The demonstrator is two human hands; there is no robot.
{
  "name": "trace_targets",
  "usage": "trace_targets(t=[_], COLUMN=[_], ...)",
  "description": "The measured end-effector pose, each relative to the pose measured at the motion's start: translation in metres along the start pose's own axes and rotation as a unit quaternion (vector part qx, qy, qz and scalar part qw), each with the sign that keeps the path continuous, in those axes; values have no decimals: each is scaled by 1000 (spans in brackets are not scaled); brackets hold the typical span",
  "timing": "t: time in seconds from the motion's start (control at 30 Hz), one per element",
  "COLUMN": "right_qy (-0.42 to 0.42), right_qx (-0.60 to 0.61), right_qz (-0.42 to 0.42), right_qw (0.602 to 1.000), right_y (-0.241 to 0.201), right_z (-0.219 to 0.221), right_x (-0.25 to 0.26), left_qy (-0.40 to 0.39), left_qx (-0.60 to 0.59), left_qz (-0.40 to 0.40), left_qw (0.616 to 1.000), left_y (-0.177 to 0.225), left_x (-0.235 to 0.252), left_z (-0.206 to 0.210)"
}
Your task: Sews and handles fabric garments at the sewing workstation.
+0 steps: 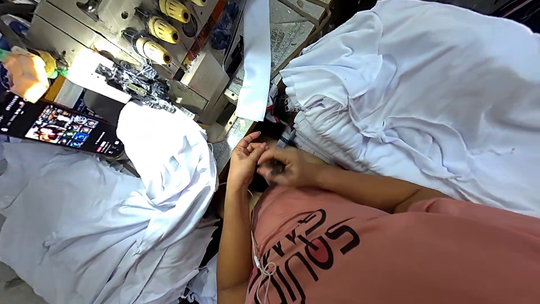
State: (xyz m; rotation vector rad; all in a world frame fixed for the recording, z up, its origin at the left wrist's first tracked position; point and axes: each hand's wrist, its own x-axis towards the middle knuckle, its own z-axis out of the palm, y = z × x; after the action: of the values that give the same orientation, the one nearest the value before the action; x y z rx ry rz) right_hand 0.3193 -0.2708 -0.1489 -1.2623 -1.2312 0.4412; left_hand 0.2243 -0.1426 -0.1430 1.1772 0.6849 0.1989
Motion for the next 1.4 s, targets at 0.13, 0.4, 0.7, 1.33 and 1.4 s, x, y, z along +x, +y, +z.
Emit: trace_targets(t=[0.13, 0.4, 0.7, 1.33, 1.4], right_qy=[169, 190, 193, 52, 64], right_qx=[-135, -119, -23, 86, 82], right_qz=[130, 211, 203, 192, 170], right_qw=[968, 951, 960, 976, 980], right_y=[22, 74, 38, 9, 0], right_z=[-29, -22, -29, -15, -14], right_x=[24, 41, 20, 12, 28], left_qy=[39, 0, 9, -30, -40], left_qx=[88, 260, 152, 25, 3], left_qz=[-2, 11, -46, 72, 119], left_qw=[995, 966, 987, 997, 992], left_y=[-4, -6, -28, -16, -5], left_x=[-4, -2, 61, -34, -45], left_z=[-5, -3, 24, -6, -6])
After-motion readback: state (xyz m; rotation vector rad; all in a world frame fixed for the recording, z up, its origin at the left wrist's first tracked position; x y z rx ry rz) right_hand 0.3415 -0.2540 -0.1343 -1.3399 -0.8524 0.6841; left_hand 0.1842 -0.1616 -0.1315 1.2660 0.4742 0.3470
